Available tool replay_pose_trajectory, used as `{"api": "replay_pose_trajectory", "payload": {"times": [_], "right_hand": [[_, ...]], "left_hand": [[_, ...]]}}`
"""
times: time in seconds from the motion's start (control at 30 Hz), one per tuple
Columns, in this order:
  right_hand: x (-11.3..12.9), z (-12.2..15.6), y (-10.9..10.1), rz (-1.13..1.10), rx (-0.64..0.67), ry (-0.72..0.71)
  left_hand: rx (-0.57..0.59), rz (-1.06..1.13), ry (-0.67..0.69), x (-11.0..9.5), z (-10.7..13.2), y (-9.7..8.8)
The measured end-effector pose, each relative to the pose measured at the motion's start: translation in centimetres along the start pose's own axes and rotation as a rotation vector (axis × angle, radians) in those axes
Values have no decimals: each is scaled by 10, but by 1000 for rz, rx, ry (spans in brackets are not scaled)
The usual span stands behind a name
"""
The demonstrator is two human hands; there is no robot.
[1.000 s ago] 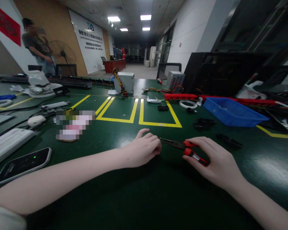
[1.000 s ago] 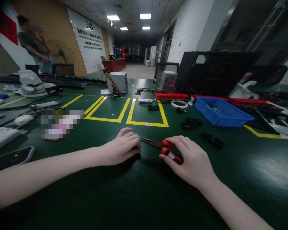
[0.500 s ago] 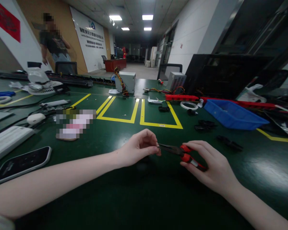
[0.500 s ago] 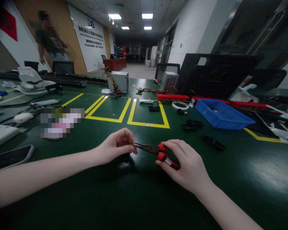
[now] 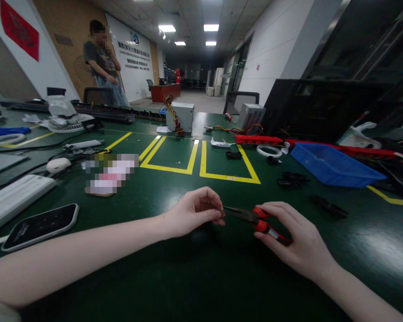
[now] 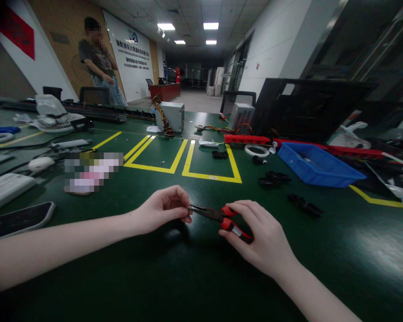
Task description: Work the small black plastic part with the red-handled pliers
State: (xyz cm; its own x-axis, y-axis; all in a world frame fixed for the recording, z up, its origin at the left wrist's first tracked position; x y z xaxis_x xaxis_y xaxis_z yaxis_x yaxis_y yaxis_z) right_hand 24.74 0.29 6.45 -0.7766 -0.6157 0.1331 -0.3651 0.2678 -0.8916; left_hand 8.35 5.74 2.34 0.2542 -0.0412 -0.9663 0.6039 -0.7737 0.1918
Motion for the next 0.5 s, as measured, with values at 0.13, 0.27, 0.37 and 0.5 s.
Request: {"api": "replay_pose_trajectory", "payload": {"times": [0.13,0.27,0.37,0.5], "right_hand": [[2,-2,0,8,5,-4],[5,-3,2,15,14,-32],[6,-2,6,-12,31,-45],[2,-1,11,-69,60,-11]], "left_hand": [[-7,-18,-30,3,1,-2],[0,-19,-24,5,2,-2],[-4,-42,-7,4,1,-2],[41,-190,-6,-4,1,-6]]}}
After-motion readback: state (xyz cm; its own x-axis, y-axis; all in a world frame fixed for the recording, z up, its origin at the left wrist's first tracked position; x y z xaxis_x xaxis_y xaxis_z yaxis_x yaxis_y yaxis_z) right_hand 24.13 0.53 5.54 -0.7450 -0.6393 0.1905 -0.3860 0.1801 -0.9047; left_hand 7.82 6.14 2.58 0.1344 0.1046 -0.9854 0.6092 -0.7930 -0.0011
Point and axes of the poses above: each hand's wrist, its own z-axis away from the middle knuckle, its own y-axis out of the palm, x = y × z, the point moved 10 cm from there along -z, towards the middle knuckle, and after that the axes turned 9 degrees about x, right-handed, at the moved point
